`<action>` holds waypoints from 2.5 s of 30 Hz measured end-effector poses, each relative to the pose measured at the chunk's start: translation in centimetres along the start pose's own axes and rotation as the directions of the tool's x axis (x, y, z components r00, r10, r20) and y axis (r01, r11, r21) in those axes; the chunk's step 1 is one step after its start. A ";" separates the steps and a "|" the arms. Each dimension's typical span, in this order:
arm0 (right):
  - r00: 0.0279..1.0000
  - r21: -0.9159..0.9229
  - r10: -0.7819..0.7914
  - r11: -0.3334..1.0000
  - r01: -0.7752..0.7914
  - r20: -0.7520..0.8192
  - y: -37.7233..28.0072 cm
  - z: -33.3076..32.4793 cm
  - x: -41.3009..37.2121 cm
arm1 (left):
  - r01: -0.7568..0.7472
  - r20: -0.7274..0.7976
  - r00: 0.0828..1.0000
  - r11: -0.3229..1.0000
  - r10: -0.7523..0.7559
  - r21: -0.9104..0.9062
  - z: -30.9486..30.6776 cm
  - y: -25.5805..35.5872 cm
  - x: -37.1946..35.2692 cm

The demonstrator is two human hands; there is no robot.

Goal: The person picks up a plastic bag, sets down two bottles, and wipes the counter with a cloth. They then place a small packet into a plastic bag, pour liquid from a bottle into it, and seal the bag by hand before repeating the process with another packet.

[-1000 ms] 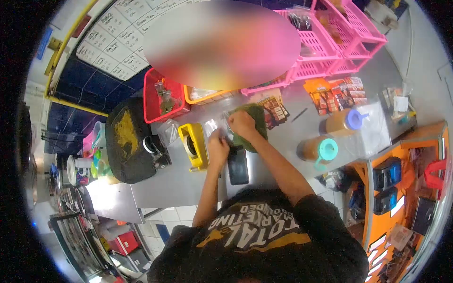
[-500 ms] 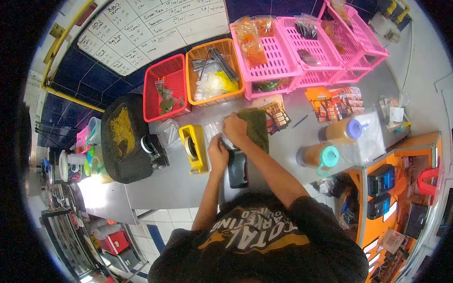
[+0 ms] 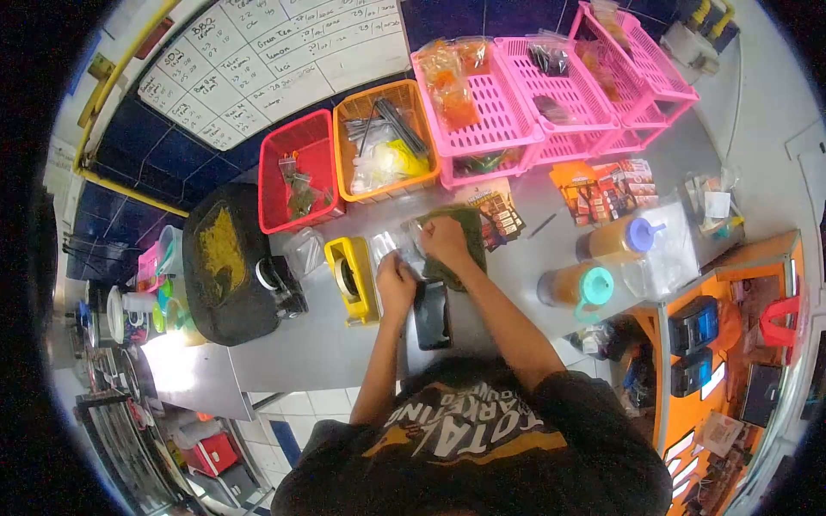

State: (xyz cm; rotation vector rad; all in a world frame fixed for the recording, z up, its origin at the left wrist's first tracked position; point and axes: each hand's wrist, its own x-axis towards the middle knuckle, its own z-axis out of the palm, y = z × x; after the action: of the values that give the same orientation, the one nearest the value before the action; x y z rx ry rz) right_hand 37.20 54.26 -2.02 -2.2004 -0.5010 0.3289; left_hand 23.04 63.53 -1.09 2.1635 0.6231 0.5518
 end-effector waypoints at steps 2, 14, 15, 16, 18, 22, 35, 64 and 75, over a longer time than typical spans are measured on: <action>0.995 0.023 -0.053 0.998 0.055 -0.082 -0.1 -0.6 -0.4 | 0.021 0.028 0.999 1.000 -0.022 0.023 -0.1 0.2 0.1; 0.997 0.386 -0.038 0.921 0.060 -0.065 -1.5 -4.9 -3.7 | -0.175 -0.031 0.984 0.980 0.173 -0.094 -1.7 6.7 0.7; 0.997 0.385 -0.036 0.921 0.060 -0.069 -1.7 -5.4 -4.3 | -0.120 0.039 0.991 0.972 0.130 -0.202 -1.9 7.9 0.8; 1.000 0.454 -0.016 0.891 0.022 -0.017 -1.9 -5.9 -4.9 | -0.057 0.114 0.989 0.951 0.096 -0.303 -2.0 8.6 0.9; 1.000 0.519 0.000 0.854 -0.013 0.026 -1.9 -6.4 -5.5 | -0.072 0.092 0.990 0.948 0.105 -0.310 -1.8 9.3 0.9; 0.996 0.502 -0.037 0.865 -0.012 0.087 -1.0 -7.4 -6.8 | -0.044 0.183 0.980 0.981 0.079 -0.191 -2.0 9.3 0.3; 0.960 0.138 -0.105 0.980 0.144 -0.260 -6.0 -13.3 -16.9 | 0.246 0.668 0.738 0.883 0.098 -0.401 -3.6 9.8 -1.3; 0.996 0.390 -0.084 0.918 0.080 -0.005 -3.6 -15.6 -20.0 | 0.287 0.835 0.520 0.883 0.182 -0.371 -3.5 10.2 -3.0; 0.865 -0.006 -0.133 0.989 0.149 -0.484 -5.1 -15.0 -19.2 | -0.467 0.224 0.850 0.878 0.477 -0.101 -2.6 16.6 -5.0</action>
State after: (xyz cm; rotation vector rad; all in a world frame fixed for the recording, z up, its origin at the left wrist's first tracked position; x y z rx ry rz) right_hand 24.93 38.14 12.48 -2.0972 -0.3678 -0.2916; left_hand 21.75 52.77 12.67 2.3012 -0.0678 0.5341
